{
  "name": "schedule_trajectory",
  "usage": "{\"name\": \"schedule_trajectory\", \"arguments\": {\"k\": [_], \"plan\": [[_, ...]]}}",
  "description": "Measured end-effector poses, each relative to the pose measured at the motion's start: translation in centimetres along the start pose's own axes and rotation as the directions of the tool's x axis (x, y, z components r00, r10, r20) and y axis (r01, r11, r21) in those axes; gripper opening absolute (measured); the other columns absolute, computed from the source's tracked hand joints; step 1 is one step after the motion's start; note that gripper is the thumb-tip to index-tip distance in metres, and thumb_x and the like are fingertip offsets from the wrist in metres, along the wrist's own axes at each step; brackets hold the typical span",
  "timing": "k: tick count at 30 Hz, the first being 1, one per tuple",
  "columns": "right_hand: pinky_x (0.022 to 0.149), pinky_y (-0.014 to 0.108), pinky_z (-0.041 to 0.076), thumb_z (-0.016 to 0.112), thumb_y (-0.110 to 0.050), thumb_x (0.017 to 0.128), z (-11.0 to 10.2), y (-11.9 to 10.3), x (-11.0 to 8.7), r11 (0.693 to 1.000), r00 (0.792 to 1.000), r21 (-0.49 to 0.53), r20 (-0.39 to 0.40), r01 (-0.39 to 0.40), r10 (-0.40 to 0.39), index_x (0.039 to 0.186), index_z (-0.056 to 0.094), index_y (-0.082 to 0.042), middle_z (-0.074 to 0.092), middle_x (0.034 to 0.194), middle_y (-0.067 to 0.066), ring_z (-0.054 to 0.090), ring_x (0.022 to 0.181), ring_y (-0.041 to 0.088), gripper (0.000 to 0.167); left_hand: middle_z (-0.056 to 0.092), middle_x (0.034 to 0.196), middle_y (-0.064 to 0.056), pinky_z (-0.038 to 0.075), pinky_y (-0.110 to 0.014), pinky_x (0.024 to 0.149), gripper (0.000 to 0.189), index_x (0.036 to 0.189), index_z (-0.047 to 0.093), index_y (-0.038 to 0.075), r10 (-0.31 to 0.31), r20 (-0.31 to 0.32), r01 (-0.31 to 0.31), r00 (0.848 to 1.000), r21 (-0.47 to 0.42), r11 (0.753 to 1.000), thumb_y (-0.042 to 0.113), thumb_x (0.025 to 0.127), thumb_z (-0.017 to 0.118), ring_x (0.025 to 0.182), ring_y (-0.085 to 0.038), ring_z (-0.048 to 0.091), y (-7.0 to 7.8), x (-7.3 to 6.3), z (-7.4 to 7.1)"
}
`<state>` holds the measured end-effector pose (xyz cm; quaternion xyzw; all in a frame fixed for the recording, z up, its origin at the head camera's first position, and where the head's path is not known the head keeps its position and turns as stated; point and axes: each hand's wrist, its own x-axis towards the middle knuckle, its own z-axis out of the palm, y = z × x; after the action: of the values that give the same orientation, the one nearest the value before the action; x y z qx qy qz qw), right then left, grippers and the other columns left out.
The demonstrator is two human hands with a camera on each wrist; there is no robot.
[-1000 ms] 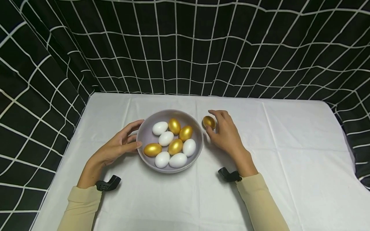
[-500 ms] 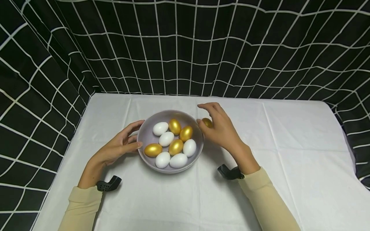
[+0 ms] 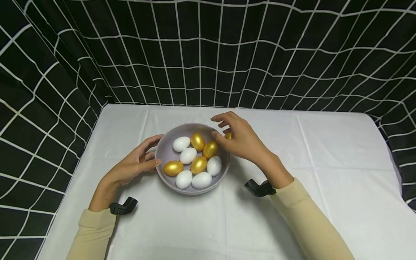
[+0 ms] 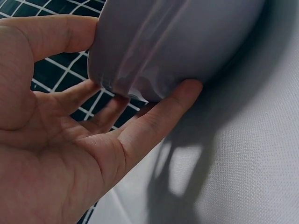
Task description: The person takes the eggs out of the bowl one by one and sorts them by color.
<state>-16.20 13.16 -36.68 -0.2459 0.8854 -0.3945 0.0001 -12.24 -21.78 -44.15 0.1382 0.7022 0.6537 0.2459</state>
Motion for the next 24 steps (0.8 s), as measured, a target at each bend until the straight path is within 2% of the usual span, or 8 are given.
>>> {"name": "schedule_trajectory", "arguments": {"k": [9, 16, 20, 24], "plan": [[0.102, 0.049, 0.057, 0.070, -0.017, 0.099, 1.2, -1.3, 0.8, 0.998, 0.994, -0.054, 0.112, -0.013, 0.019, 0.136, 0.066, -0.002, 0.065, 0.136, 0.017, 0.067, 0.121, 0.034, 0.040, 0.022, 0.174, -0.009, 0.062, -0.033, 0.096, 0.081, 0.168, 0.021, 0.017, -0.002, 0.010, 0.002, 1.000, -0.005, 1.000, 0.003, 0.101, 0.065, 0.146, -0.029, 0.048, 0.2, -0.1, 0.1], [0.099, 0.048, 0.056, 0.068, -0.019, 0.099, 2.7, -1.9, 1.7, 0.987, 0.980, -0.162, 0.197, 0.007, 0.025, 0.137, 0.065, 0.002, 0.068, 0.128, 0.019, 0.067, 0.111, 0.033, 0.043, 0.022, 0.173, -0.011, 0.062, -0.033, 0.095, 0.081, 0.168, 0.021, 0.016, 0.007, 0.003, -0.007, 1.000, -0.003, 1.000, 0.002, 0.101, 0.064, 0.145, -0.029, 0.049, 0.2, -0.2, 0.0], [0.083, 0.044, 0.057, 0.067, -0.021, 0.099, 3.5, -2.2, 2.1, 0.963, 0.969, -0.270, 0.232, -0.016, 0.081, 0.129, 0.067, -0.001, 0.069, 0.115, 0.015, 0.065, 0.097, 0.029, 0.036, 0.022, 0.173, -0.013, 0.062, -0.033, 0.095, 0.081, 0.168, 0.020, 0.015, 0.010, 0.004, -0.010, 1.000, -0.003, 1.000, 0.001, 0.101, 0.064, 0.145, -0.030, 0.048, 0.2, -0.2, 0.1], [0.066, 0.037, 0.051, 0.067, -0.023, 0.099, 3.9, -2.4, 2.4, 0.940, 0.960, -0.336, 0.238, -0.060, 0.146, 0.120, 0.069, -0.007, 0.064, 0.099, 0.007, 0.061, 0.085, 0.024, 0.027, 0.022, 0.173, -0.012, 0.062, -0.034, 0.096, 0.081, 0.168, 0.020, 0.016, 0.008, 0.008, -0.008, 1.000, 0.000, 1.000, 0.002, 0.101, 0.064, 0.147, -0.034, 0.047, 0.2, -0.2, 0.2]]}}
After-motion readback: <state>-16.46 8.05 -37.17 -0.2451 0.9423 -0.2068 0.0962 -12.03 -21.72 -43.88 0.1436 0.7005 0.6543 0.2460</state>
